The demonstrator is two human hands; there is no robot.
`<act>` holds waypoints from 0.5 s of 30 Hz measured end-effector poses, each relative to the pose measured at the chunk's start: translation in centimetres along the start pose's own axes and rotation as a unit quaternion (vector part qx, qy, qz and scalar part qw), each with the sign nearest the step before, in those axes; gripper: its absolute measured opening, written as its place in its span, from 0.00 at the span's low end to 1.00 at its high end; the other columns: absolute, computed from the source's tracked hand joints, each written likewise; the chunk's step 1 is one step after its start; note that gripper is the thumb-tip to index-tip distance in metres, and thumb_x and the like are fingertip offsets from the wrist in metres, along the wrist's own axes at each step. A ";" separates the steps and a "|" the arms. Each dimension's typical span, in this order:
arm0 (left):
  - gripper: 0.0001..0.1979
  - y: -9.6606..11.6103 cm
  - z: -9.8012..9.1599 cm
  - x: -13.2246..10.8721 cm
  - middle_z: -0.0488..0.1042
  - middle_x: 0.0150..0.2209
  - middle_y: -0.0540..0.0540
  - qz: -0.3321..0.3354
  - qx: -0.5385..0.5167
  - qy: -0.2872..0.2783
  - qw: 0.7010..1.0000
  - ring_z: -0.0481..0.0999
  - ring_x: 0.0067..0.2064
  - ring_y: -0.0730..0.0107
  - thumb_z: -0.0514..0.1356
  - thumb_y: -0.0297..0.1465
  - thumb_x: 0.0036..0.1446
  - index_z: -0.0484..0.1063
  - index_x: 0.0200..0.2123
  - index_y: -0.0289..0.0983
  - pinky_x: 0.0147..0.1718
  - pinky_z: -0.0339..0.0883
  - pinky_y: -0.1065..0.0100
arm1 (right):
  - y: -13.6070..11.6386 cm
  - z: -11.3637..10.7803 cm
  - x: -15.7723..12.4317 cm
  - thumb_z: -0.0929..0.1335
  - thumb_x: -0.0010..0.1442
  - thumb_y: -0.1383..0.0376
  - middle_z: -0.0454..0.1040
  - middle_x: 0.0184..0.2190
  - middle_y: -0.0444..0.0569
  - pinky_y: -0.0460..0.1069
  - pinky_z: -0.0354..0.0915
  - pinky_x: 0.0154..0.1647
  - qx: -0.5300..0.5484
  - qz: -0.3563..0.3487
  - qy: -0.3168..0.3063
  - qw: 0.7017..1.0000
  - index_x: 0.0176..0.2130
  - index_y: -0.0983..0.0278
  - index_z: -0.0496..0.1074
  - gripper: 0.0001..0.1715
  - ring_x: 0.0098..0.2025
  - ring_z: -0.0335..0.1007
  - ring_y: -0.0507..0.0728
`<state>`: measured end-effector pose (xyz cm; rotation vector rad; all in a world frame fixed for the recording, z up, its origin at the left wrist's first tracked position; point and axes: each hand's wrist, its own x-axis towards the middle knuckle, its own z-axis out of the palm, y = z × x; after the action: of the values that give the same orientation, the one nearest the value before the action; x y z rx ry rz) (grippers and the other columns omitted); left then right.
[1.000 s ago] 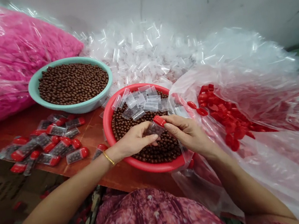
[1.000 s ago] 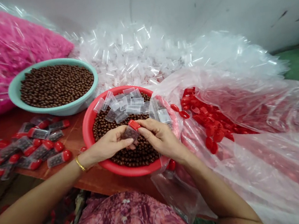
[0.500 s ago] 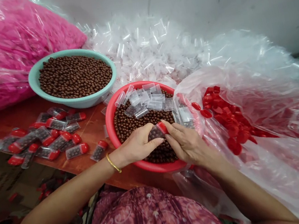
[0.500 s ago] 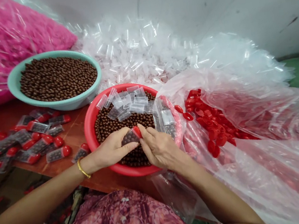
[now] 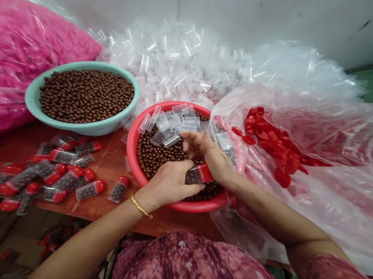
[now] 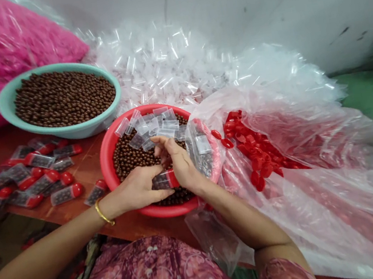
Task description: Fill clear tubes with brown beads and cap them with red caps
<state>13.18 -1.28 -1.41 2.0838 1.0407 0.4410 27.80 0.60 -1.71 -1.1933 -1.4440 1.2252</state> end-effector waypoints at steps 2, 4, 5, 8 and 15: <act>0.10 -0.1 0.1 -0.1 0.72 0.25 0.51 0.012 0.025 -0.001 1.000 0.69 0.25 0.73 0.62 0.36 0.50 0.71 0.30 0.34 0.24 0.56 0.73 | -0.1 0.6 0.0 0.52 0.60 0.39 0.68 0.35 0.47 0.49 0.65 0.35 0.007 0.021 -0.053 0.998 0.54 0.62 0.66 0.40 0.32 0.65 0.51; 0.10 -0.3 0.2 -0.2 0.75 0.28 0.48 0.031 0.047 -0.001 0.998 0.72 0.28 0.70 0.62 0.36 0.51 0.72 0.32 0.34 0.27 0.60 0.72 | -0.3 0.7 -0.2 0.49 0.61 0.40 0.68 0.39 0.49 0.51 0.65 0.44 -0.013 0.023 -0.097 0.995 0.59 0.63 0.61 0.42 0.38 0.65 0.53; 0.10 -0.4 0.3 -0.2 0.76 0.30 0.47 0.041 0.056 0.001 0.998 0.73 0.29 0.69 0.62 0.36 0.51 0.72 0.33 0.34 0.28 0.61 0.71 | -0.4 0.7 -0.3 0.49 0.62 0.41 0.67 0.41 0.49 0.52 0.64 0.47 -0.031 0.015 -0.113 0.993 0.61 0.63 0.59 0.42 0.40 0.65 0.53; 0.12 -0.3 0.5 0.0 0.77 0.32 0.45 0.052 0.083 0.015 0.995 0.75 0.31 0.66 0.62 0.37 0.52 0.73 0.35 0.34 0.30 0.63 0.70 | -0.5 0.8 -0.5 0.49 0.62 0.41 0.68 0.43 0.51 0.54 0.61 0.52 -0.081 -0.026 -0.121 0.989 0.61 0.63 0.59 0.42 0.44 0.64 0.55; 0.11 -1.4 -1.9 -4.4 0.72 0.23 0.53 -0.020 0.127 0.190 0.973 0.69 0.24 0.75 0.59 0.39 0.55 0.69 0.28 0.37 0.26 0.58 0.74 | -1.1 -4.3 0.6 0.50 0.64 0.46 0.74 0.42 0.52 0.53 0.65 0.45 -0.197 -0.074 0.042 0.977 0.47 0.63 0.73 0.36 0.43 0.69 0.56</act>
<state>8.68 -3.35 -1.10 2.2498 1.4218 0.7394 31.74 1.79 0.00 -1.3523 -1.7292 0.7974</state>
